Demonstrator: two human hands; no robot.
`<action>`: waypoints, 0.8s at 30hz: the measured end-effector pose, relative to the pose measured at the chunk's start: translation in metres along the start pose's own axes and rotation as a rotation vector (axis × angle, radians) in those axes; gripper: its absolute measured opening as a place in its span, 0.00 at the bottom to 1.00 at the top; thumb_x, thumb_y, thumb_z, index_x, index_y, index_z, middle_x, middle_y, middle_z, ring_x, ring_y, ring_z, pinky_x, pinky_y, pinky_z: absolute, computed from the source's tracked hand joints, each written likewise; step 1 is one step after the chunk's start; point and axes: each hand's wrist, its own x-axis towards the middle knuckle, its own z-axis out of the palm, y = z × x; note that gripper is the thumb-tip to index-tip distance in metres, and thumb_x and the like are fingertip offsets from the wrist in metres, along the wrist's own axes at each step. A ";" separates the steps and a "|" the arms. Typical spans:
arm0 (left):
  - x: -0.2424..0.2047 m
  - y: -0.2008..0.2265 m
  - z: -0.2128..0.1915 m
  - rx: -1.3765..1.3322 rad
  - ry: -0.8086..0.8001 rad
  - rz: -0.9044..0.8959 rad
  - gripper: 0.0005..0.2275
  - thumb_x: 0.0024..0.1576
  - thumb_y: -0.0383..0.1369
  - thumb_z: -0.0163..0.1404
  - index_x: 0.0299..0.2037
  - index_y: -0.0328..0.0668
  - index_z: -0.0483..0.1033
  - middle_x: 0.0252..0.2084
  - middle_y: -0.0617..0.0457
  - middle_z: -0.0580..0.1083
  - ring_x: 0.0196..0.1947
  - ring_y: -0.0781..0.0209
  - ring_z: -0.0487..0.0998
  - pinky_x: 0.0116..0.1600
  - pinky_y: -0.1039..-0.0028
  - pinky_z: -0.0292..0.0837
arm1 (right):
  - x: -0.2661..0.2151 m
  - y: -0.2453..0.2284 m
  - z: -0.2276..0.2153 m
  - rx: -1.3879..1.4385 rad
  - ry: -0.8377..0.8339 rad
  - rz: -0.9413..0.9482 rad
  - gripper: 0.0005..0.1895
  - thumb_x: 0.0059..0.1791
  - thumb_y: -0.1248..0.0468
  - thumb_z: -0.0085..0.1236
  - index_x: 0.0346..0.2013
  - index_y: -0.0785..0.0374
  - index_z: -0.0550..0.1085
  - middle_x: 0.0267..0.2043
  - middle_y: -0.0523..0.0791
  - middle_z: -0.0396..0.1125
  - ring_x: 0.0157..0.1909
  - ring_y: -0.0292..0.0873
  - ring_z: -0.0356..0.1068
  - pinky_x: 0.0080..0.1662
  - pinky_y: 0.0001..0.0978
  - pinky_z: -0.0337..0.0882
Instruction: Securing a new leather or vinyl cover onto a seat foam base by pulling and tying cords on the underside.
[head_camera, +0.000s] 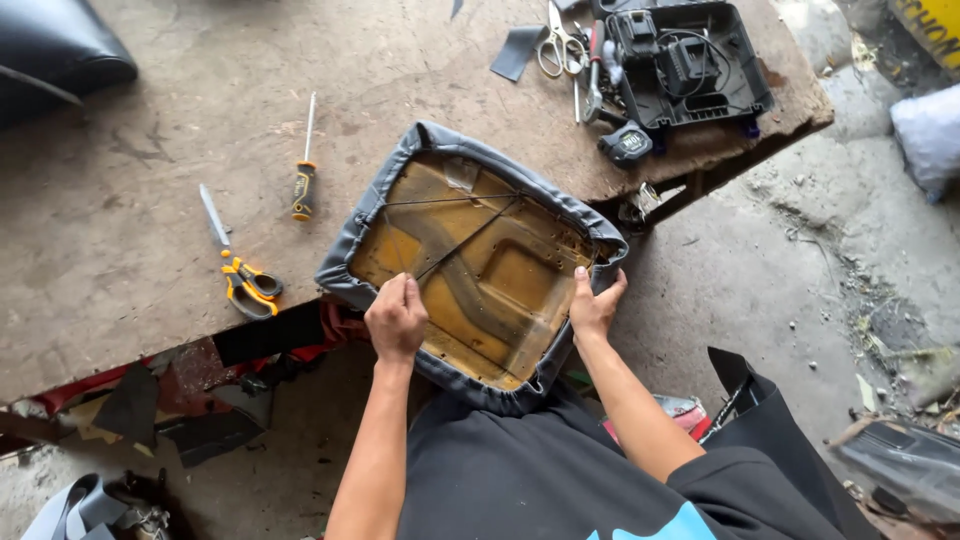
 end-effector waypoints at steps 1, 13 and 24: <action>0.004 0.003 0.004 -0.047 -0.021 0.032 0.07 0.66 0.35 0.50 0.41 0.48 0.82 0.33 0.51 0.78 0.38 0.49 0.83 0.42 0.65 0.78 | -0.007 -0.006 -0.001 0.023 0.042 0.030 0.42 0.48 0.40 0.67 0.72 0.42 0.60 0.53 0.52 0.71 0.57 0.53 0.74 0.52 0.45 0.72; 0.026 0.061 0.089 0.097 -0.380 0.140 0.08 0.63 0.31 0.38 0.32 0.49 0.68 0.24 0.49 0.72 0.28 0.45 0.82 0.33 0.57 0.77 | -0.090 0.022 -0.037 0.185 -0.026 0.436 0.51 0.54 0.44 0.59 0.75 0.71 0.43 0.74 0.67 0.50 0.78 0.63 0.50 0.75 0.54 0.51; -0.005 0.065 0.081 0.106 -0.434 0.072 0.07 0.65 0.30 0.36 0.36 0.47 0.66 0.28 0.47 0.73 0.29 0.43 0.82 0.33 0.57 0.78 | -0.011 0.015 -0.172 -0.482 -0.228 -0.138 0.35 0.47 0.33 0.63 0.46 0.62 0.83 0.49 0.54 0.77 0.60 0.58 0.73 0.58 0.51 0.72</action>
